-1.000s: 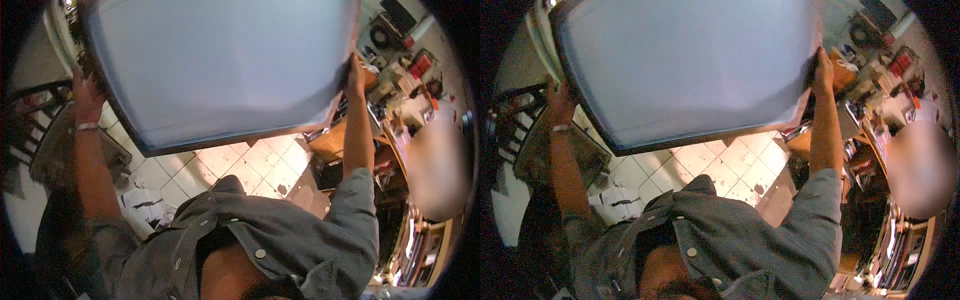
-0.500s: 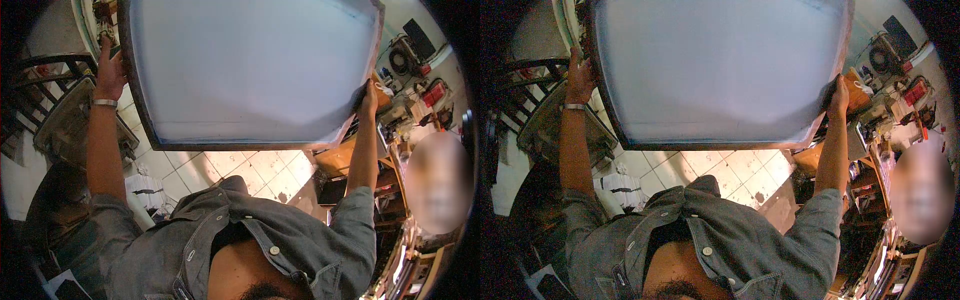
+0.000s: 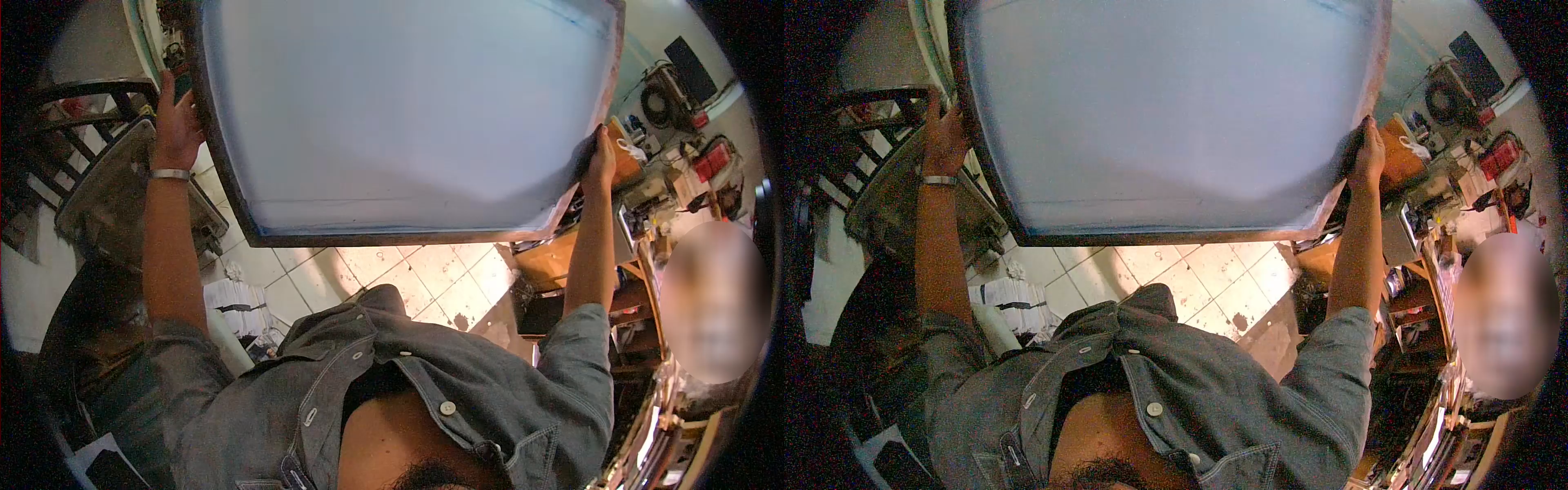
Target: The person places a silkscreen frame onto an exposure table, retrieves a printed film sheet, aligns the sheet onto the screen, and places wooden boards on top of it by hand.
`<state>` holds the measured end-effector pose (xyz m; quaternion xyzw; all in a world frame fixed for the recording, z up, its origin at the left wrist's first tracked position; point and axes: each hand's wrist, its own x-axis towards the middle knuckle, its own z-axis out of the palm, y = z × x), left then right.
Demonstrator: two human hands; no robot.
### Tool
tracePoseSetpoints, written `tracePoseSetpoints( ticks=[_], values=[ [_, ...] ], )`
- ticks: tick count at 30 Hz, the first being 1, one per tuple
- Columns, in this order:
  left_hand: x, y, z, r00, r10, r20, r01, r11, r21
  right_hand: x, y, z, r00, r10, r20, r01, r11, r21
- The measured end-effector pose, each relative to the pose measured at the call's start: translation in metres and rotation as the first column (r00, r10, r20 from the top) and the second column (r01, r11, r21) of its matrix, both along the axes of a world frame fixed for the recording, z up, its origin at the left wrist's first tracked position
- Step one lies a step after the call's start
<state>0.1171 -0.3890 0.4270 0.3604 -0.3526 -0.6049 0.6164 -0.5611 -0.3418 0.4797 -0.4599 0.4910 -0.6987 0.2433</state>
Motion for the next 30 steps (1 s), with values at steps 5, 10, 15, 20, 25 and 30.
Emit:
tracePoseSetpoints(
  ticks=[5,10,15,20,25,30],
  values=[
    [0.012,0.000,-0.007,1.000,0.016,-0.021,-0.016,1.000,0.018,0.003,-0.010,-0.001,0.999,-0.027,-0.045,0.028,0.999,0.017],
    [0.012,0.009,-0.005,0.997,0.075,-0.015,-0.074,0.995,0.064,0.009,-0.013,-0.002,0.998,0.027,-0.053,-0.024,0.998,0.050],
    [0.030,0.002,-0.023,0.997,0.044,-0.063,-0.042,0.998,0.041,0.021,-0.019,0.005,0.996,-0.011,-0.089,0.012,1.000,0.012],
    [0.021,0.015,-0.026,0.988,0.137,-0.077,-0.132,0.989,0.068,0.048,-0.014,0.032,0.981,-0.130,-0.145,0.132,0.991,0.007],
    [0.026,0.022,-0.048,0.980,0.145,0.137,-0.139,0.989,-0.054,0.034,-0.022,0.047,0.991,0.044,-0.124,-0.037,0.998,0.056],
    [0.026,0.021,-0.060,0.987,0.157,-0.019,-0.155,0.986,0.058,0.042,-0.026,0.051,0.990,-0.027,-0.136,0.035,0.998,0.053]
  ],
)
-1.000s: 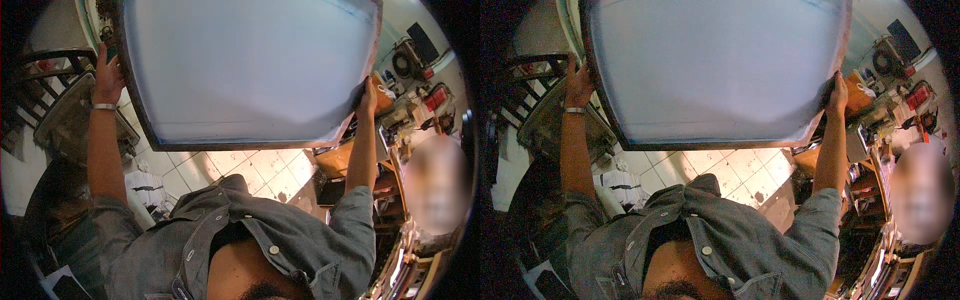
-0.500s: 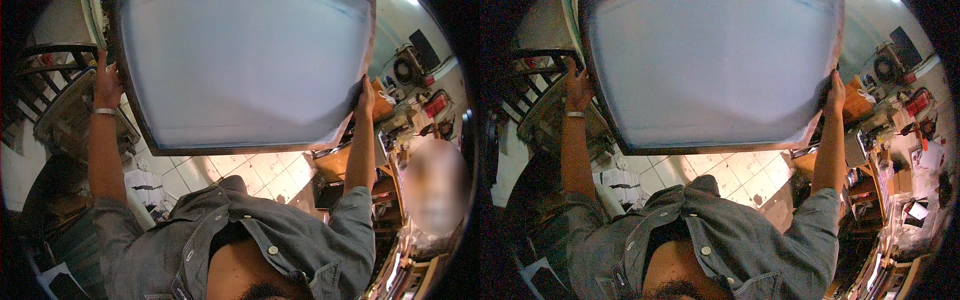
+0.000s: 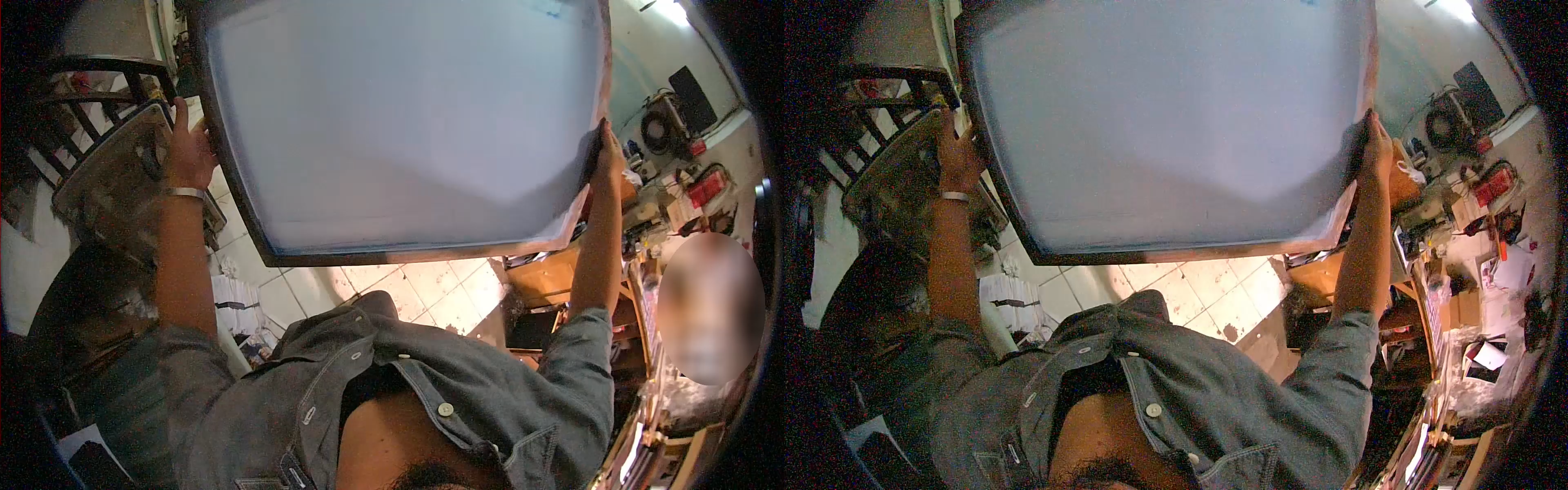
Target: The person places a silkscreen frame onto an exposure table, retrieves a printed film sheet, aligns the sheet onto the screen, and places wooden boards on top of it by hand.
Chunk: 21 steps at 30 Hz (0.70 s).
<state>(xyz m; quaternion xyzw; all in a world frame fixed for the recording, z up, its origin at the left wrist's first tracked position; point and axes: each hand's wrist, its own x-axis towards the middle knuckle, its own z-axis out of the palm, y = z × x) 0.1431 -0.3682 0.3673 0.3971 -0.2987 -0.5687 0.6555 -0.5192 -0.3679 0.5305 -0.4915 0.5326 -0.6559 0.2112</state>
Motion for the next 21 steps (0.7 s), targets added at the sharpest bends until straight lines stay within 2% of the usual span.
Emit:
tracePoseSetpoints(
  ticks=[2,5,6,7,8,9,11,13,15,16,17,19,20,21],
  values=[
    [0.003,-0.002,-0.004,1.000,0.009,0.014,-0.008,1.000,-0.019,-0.005,-0.006,-0.004,0.999,0.033,0.027,-0.033,0.999,0.011],
    [0.013,-0.008,-0.014,1.000,-0.008,-0.005,0.008,0.999,-0.036,0.007,-0.003,-0.005,0.995,0.011,-0.096,-0.011,1.000,0.002],
    [0.019,-0.012,-0.020,0.999,-0.030,-0.014,0.029,0.999,-0.044,0.011,-0.002,-0.004,0.990,-0.048,-0.131,0.057,0.996,0.062],
    [0.020,-0.012,-0.018,0.998,-0.052,-0.022,0.051,0.997,-0.052,0.026,0.001,-0.005,0.996,-0.043,-0.079,0.045,0.999,0.024],
    [0.019,-0.011,-0.017,1.000,0.024,-0.003,-0.024,0.997,-0.073,0.028,-0.001,-0.006,0.996,-0.057,-0.073,0.058,0.998,0.007],
    [0.020,-0.010,-0.018,0.999,0.016,-0.038,-0.019,0.996,-0.083,0.027,-0.006,-0.009,0.995,-0.069,-0.067,0.069,0.998,-0.009],
    [0.023,-0.006,-0.020,0.994,-0.001,-0.106,-0.010,0.995,-0.104,0.023,-0.011,-0.015,0.998,0.015,-0.056,-0.015,1.000,-0.008],
    [0.019,0.002,-0.005,0.973,-0.008,-0.233,0.003,1.000,-0.021,0.023,-0.011,-0.017,0.995,0.092,-0.029,-0.093,0.996,-0.004],
    [0.025,-0.003,-0.017,0.985,0.020,-0.169,-0.030,0.998,-0.060,0.025,-0.009,-0.018,0.987,0.159,0.011,-0.159,0.987,-0.002],
    [0.028,-0.004,-0.020,0.985,0.004,-0.170,-0.017,0.997,-0.076,0.047,-0.004,-0.012,0.998,0.050,0.039,-0.050,0.999,-0.006],
    [0.032,-0.005,-0.022,0.985,-0.011,-0.172,-0.005,0.996,-0.092,0.051,-0.003,-0.013,0.998,0.033,0.044,-0.032,0.999,-0.013],
    [0.050,-0.013,-0.035,0.859,-0.426,-0.284,0.321,0.880,-0.351,0.053,-0.005,-0.012,0.999,0.004,0.053,-0.003,1.000,-0.027],
    [0.059,-0.018,-0.043,0.735,-0.612,-0.293,0.438,0.758,-0.483,0.035,-0.012,-0.018,0.994,0.103,0.028,-0.102,0.995,-0.022],
    [0.058,-0.013,-0.041,0.739,-0.631,-0.235,0.439,0.716,-0.542,0.025,-0.017,-0.021,0.995,0.101,0.019,-0.101,0.995,-0.018]
  ],
)
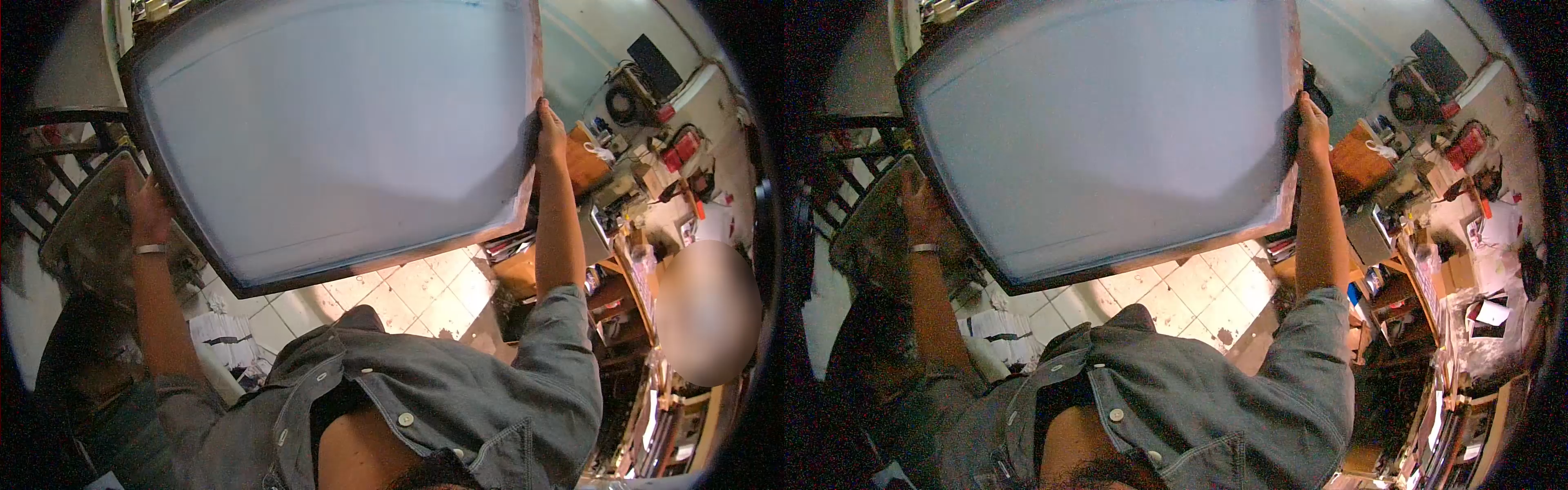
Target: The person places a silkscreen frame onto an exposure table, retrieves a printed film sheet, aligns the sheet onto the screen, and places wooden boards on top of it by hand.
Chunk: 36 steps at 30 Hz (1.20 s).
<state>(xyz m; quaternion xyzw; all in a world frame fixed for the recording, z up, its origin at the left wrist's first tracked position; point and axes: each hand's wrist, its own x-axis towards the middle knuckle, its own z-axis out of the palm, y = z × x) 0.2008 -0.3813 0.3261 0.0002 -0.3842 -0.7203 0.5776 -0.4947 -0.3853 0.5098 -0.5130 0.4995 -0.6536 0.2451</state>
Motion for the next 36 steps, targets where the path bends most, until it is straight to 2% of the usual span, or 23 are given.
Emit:
tracePoseSetpoints(
  ticks=[1,2,4,5,7,8,10,11,13,14,15,16,18,19,20,22,24,25,28,29,34,36],
  values=[
    [-0.010,0.010,0.013,1.000,0.005,0.003,-0.005,0.997,-0.083,-0.007,-0.006,-0.002,1.000,0.001,-0.009,-0.001,1.000,0.004],
    [-0.022,0.025,0.022,0.974,0.210,0.080,-0.198,0.970,-0.138,-0.013,-0.012,-0.005,1.000,0.007,-0.018,-0.007,1.000,0.011],
    [-0.038,0.040,0.047,0.917,0.359,0.175,-0.373,0.926,0.059,-0.031,-0.032,-0.012,0.971,-0.200,-0.130,0.199,0.980,-0.026],
    [-0.047,0.048,0.060,0.881,0.411,0.232,-0.451,0.879,0.154,-0.010,-0.019,-0.005,0.993,-0.111,-0.041,0.110,0.994,-0.026],
    [-0.043,0.030,0.051,0.763,0.465,0.449,-0.625,0.706,0.332,-0.027,-0.027,-0.005,0.997,-0.057,-0.052,0.057,0.998,0.003],
    [-0.050,0.033,0.054,0.695,0.490,0.526,-0.694,0.649,0.313,-0.023,-0.020,-0.001,0.999,-0.031,-0.037,0.032,0.999,0.037],
    [-0.039,0.017,0.036,0.674,0.493,0.550,-0.695,0.676,0.246,-0.022,-0.021,0.003,0.997,-0.074,-0.006,0.074,0.997,0.032],
    [-0.034,0.008,0.027,0.663,0.495,0.561,-0.694,0.688,0.212,-0.042,-0.024,0.006,0.997,-0.017,-0.075,0.024,0.995,0.099],
    [-0.056,0.020,0.047,0.720,0.445,0.533,-0.666,0.658,0.351,-0.042,-0.020,0.008,1.000,0.023,-0.017,-0.021,0.996,0.087],
    [-0.049,0.016,0.038,0.711,0.436,0.552,-0.658,0.689,0.304,-0.040,-0.020,0.010,0.999,0.041,0.012,-0.042,0.996,0.082],
    [-0.045,0.014,0.036,0.701,0.429,0.569,-0.648,0.717,0.257,-0.034,-0.022,0.013,0.999,-0.046,0.005,0.046,0.995,0.087],
    [-0.042,0.012,0.033,0.758,0.350,0.550,-0.575,0.756,0.312,-0.033,-0.023,0.011,1.000,0.004,0.002,-0.004,0.996,0.084],
    [-0.050,0.015,0.031,0.726,0.451,0.518,-0.642,0.716,0.276,-0.040,-0.018,0.011,0.997,0.079,-0.006,-0.078,0.995,0.068],
    [-0.053,0.014,0.029,0.726,0.466,0.506,-0.647,0.713,0.271,-0.041,-0.019,0.012,0.998,-0.023,-0.060,0.029,0.995,0.099],
    [-0.057,0.012,0.027,0.725,0.480,0.494,-0.652,0.710,0.266,-0.049,-0.025,0.007,0.997,-0.061,-0.047,0.063,0.997,0.051],
    [-0.059,0.012,0.023,0.718,0.482,0.503,-0.650,0.724,0.234,-0.021,-0.009,0.016,0.973,-0.187,-0.132,0.186,0.982,-0.023],
    [-0.057,0.015,0.022,0.704,0.469,0.532,-0.645,0.736,0.204,-0.008,0.010,0.022,0.993,-0.091,-0.081,0.097,0.993,0.071],
    [-0.060,0.013,0.023,0.718,0.455,0.526,-0.633,0.743,0.220,-0.008,0.009,0.023,0.975,-0.171,-0.145,0.180,0.982,0.055],
    [-0.055,0.006,0.014,0.804,0.402,0.437,-0.568,0.735,0.370,-0.002,0.013,0.024,0.979,-0.176,-0.100,0.186,0.977,0.104],
    [-0.053,0.003,0.012,0.822,0.393,0.413,-0.547,0.745,0.380,-0.017,0.009,0.020,0.995,-0.047,-0.087,0.054,0.995,0.088],
    [-0.048,0.002,0.009,0.919,0.320,0.230,-0.385,0.854,0.350,-0.032,-0.001,0.008,0.999,-0.029,-0.024,0.030,0.998,0.059],
    [-0.057,0.010,0.018,0.827,0.449,0.338,-0.545,0.788,0.287,-0.038,-0.005,0.003,1.000,-0.008,-0.012,0.009,0.997,0.080]
  ],
)
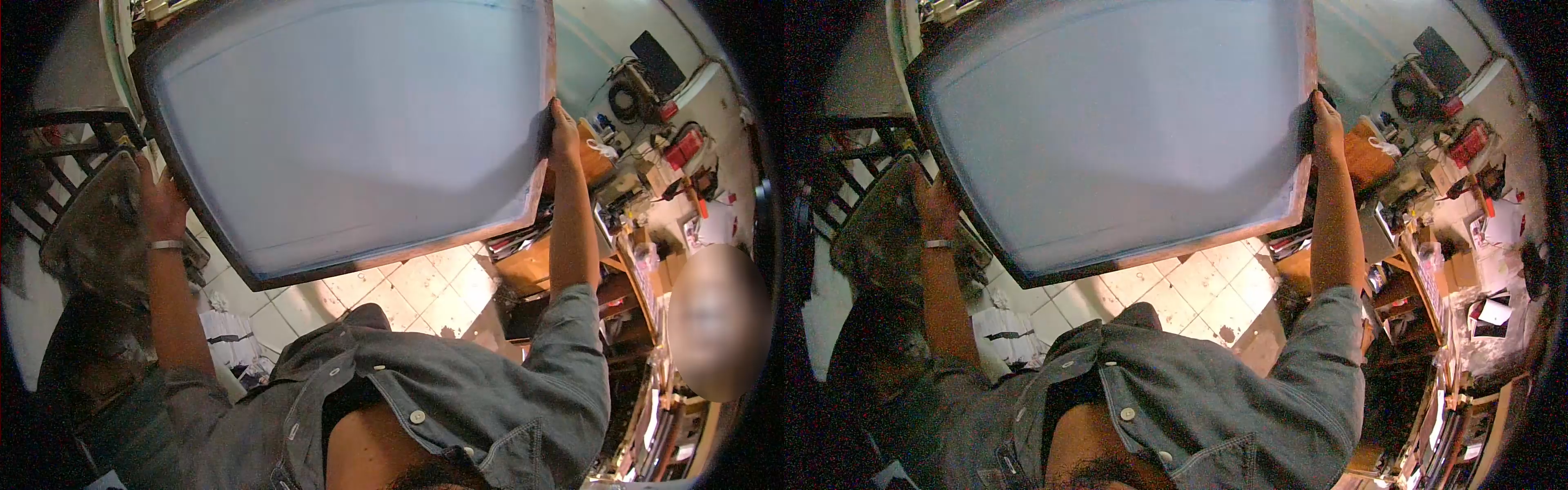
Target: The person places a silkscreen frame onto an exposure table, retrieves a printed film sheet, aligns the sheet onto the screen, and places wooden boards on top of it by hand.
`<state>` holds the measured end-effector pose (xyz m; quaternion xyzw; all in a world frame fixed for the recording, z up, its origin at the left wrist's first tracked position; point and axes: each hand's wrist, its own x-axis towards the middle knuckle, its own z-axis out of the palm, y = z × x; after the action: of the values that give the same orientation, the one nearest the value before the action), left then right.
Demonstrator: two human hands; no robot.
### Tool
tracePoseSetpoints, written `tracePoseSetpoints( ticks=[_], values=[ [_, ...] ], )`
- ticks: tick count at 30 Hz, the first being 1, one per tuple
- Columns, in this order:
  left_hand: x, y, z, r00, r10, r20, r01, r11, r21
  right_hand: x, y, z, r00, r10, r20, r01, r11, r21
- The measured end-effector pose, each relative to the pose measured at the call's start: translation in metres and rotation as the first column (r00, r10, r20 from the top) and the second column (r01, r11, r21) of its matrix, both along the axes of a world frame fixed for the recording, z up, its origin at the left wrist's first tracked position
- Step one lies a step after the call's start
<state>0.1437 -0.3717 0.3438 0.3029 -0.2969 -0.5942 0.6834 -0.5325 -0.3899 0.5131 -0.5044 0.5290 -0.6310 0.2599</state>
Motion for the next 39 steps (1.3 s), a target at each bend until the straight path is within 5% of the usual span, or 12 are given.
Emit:
tracePoseSetpoints(
  ticks=[5,10,11,15,16,20,21,29,31,35,39],
  values=[
    [-0.015,0.016,0.025,0.969,0.110,0.222,-0.121,0.992,0.037,0.010,0.005,0.006,0.998,0.002,-0.066,-0.003,1.000,-0.018],
    [0.004,-0.004,-0.012,0.998,0.037,-0.042,-0.031,0.990,0.138,0.055,0.039,0.038,0.991,0.122,-0.050,-0.122,0.992,0.002],
    [-0.010,0.007,0.000,0.997,0.072,0.002,-0.072,0.989,0.126,0.027,0.039,0.047,0.958,0.270,-0.093,-0.260,0.960,0.108],
    [-0.015,0.016,-0.018,0.995,0.012,0.102,-0.023,0.995,0.099,0.070,0.068,0.069,0.994,0.085,-0.062,-0.080,0.994,0.080],
    [-0.018,0.016,-0.023,0.997,0.023,0.068,-0.030,0.993,0.112,0.059,0.067,0.079,0.952,0.226,-0.207,-0.215,0.974,0.072],
    [-0.016,0.005,-0.050,0.998,0.025,-0.056,-0.015,0.986,0.167,0.070,0.081,0.111,0.862,0.224,-0.455,-0.219,0.974,0.066],
    [-0.013,0.002,-0.059,0.993,-0.012,-0.120,0.032,0.985,0.167,0.070,0.079,0.117,0.898,0.273,-0.345,-0.279,0.960,0.033],
    [-0.010,0.003,-0.084,0.967,-0.075,-0.242,0.152,0.937,0.315,0.070,0.087,0.145,0.771,0.297,-0.564,-0.346,0.938,0.021],
    [-0.014,0.002,-0.098,0.962,-0.098,-0.255,0.178,0.932,0.315,0.108,0.102,0.146,0.756,0.461,-0.465,-0.494,0.867,0.058],
    [-0.016,0.002,-0.105,0.958,-0.099,-0.269,0.188,0.925,0.329,0.109,0.101,0.140,0.836,0.414,-0.360,-0.419,0.906,0.070],
    [-0.007,-0.006,-0.131,0.963,-0.116,-0.243,0.196,0.922,0.334,0.131,0.098,0.142,0.835,0.339,-0.433,-0.341,0.937,0.076]
  ],
)
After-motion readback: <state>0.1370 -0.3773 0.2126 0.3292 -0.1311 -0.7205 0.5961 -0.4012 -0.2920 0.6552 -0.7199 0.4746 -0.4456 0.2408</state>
